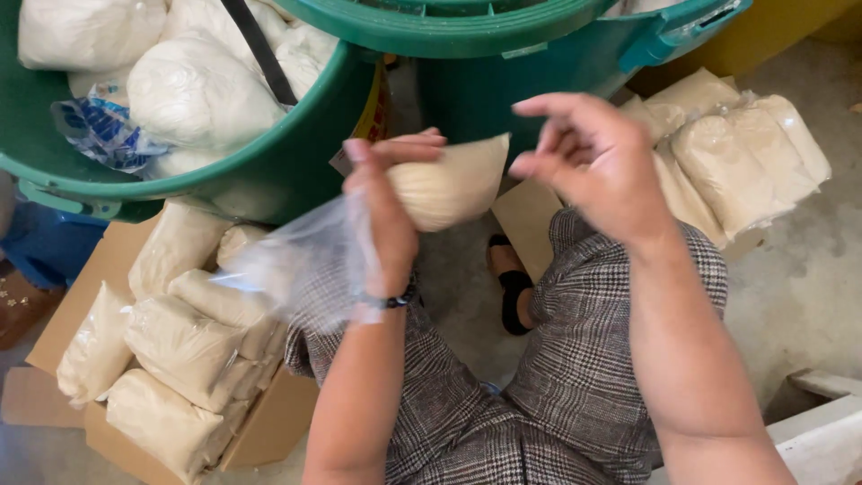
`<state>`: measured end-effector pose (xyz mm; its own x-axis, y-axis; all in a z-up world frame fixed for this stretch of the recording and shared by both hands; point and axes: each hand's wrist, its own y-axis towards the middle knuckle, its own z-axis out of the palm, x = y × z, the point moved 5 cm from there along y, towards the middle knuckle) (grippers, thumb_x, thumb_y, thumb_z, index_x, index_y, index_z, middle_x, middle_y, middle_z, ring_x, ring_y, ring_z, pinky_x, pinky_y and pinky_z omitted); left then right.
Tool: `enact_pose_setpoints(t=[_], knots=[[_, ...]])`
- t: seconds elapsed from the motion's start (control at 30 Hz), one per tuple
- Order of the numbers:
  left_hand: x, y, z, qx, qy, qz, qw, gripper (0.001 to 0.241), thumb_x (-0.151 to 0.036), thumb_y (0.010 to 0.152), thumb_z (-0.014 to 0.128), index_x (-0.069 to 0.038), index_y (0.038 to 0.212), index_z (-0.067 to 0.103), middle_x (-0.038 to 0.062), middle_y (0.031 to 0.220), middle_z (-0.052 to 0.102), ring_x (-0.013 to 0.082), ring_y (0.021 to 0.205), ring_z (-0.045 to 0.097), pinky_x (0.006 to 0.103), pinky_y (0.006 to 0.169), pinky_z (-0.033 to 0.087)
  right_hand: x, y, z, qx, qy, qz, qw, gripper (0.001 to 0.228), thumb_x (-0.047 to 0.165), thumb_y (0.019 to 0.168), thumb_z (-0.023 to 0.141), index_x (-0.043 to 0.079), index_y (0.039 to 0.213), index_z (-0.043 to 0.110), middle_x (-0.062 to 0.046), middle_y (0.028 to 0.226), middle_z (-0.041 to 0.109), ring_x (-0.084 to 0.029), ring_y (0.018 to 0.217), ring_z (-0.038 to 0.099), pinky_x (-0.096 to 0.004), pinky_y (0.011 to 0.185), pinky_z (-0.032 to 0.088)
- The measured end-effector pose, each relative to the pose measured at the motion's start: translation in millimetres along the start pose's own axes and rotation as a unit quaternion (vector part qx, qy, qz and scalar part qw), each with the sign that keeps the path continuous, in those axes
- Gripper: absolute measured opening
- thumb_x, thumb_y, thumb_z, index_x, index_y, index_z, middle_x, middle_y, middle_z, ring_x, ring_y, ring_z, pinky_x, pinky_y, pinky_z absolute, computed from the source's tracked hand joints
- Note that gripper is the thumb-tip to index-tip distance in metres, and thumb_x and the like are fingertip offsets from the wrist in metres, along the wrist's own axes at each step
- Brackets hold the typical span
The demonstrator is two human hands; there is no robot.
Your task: Bagging and sorting small bags of flour or sugar into containers and boxes in a grocery backroom.
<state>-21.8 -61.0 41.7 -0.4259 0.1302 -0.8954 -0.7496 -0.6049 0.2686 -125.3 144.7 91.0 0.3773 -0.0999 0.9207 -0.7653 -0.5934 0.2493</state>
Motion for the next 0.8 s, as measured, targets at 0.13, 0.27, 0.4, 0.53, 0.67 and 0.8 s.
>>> enact_pose_setpoints(t=[0.13, 0.27, 0.4, 0.53, 0.67, 0.8], knots=[[41, -21, 23, 0.044, 0.145, -0.075, 0.986, 0.060, -0.041, 0.114, 0.029, 0.000, 0.096, 0.069, 0.018, 0.093, 0.072, 0.0288, 0.095, 0.069, 0.0416, 0.091, 0.052, 66, -5, 46, 0.068, -0.197, -0.177, 0.962, 0.069, 0.033, 0.072, 0.084, 0.002, 0.131, 0.066, -0.008, 0.096, 0.061, -0.022, 0.079, 0.063, -0.031, 0.066, 0.055], [102, -49, 20, 0.156, 0.173, 0.040, 0.972, 0.020, -0.014, 0.103, 0.057, 0.000, 0.117, 0.056, 0.014, 0.110, 0.062, 0.0261, 0.106, 0.063, 0.0361, 0.095, 0.052, 47, -22, 73, 0.034, -0.360, -0.253, 0.898, 0.032, 0.009, 0.085, 0.074, 0.009, 0.116, 0.068, -0.007, 0.098, 0.064, -0.029, 0.099, 0.072, -0.036, 0.087, 0.061], [75, -49, 37, 0.195, 0.385, 0.233, 0.871, 0.026, -0.005, 0.094, 0.062, -0.001, 0.120, 0.063, 0.013, 0.118, 0.066, 0.0318, 0.114, 0.062, 0.0403, 0.100, 0.049, 16, -1, 53, 0.050, -0.197, -0.081, 0.976, 0.022, 0.010, 0.092, 0.074, 0.002, 0.112, 0.070, -0.014, 0.096, 0.067, -0.032, 0.088, 0.070, -0.039, 0.074, 0.056], [34, -37, 57, 0.123, 0.350, 0.038, 0.928, 0.031, -0.009, 0.084, 0.073, 0.000, 0.112, 0.064, 0.014, 0.111, 0.068, 0.0292, 0.106, 0.066, 0.0365, 0.090, 0.053, 27, 1, 41, -0.043, -0.070, -0.126, 0.989, 0.017, 0.010, 0.098, 0.068, 0.002, 0.113, 0.068, -0.011, 0.101, 0.072, -0.027, 0.091, 0.075, -0.037, 0.078, 0.060], [24, -34, 48, 0.071, 0.336, 0.095, 0.934, 0.027, -0.017, 0.092, 0.066, -0.001, 0.114, 0.066, 0.013, 0.116, 0.067, 0.0276, 0.112, 0.064, 0.0366, 0.099, 0.052, 44, -23, 93, 0.026, -0.218, -0.312, 0.924, 0.015, 0.015, 0.084, 0.072, 0.006, 0.094, 0.065, -0.008, 0.083, 0.064, -0.026, 0.077, 0.069, -0.042, 0.073, 0.056], [22, -31, 42, 0.037, 0.315, 0.112, 0.942, 0.025, -0.021, 0.099, 0.062, -0.002, 0.115, 0.068, 0.012, 0.121, 0.067, 0.0249, 0.115, 0.066, 0.0361, 0.103, 0.052, 65, -39, 119, 0.071, -0.252, -0.358, 0.896, 0.010, 0.013, 0.088, 0.071, 0.007, 0.091, 0.063, -0.004, 0.076, 0.060, -0.022, 0.074, 0.067, -0.040, 0.072, 0.056]])
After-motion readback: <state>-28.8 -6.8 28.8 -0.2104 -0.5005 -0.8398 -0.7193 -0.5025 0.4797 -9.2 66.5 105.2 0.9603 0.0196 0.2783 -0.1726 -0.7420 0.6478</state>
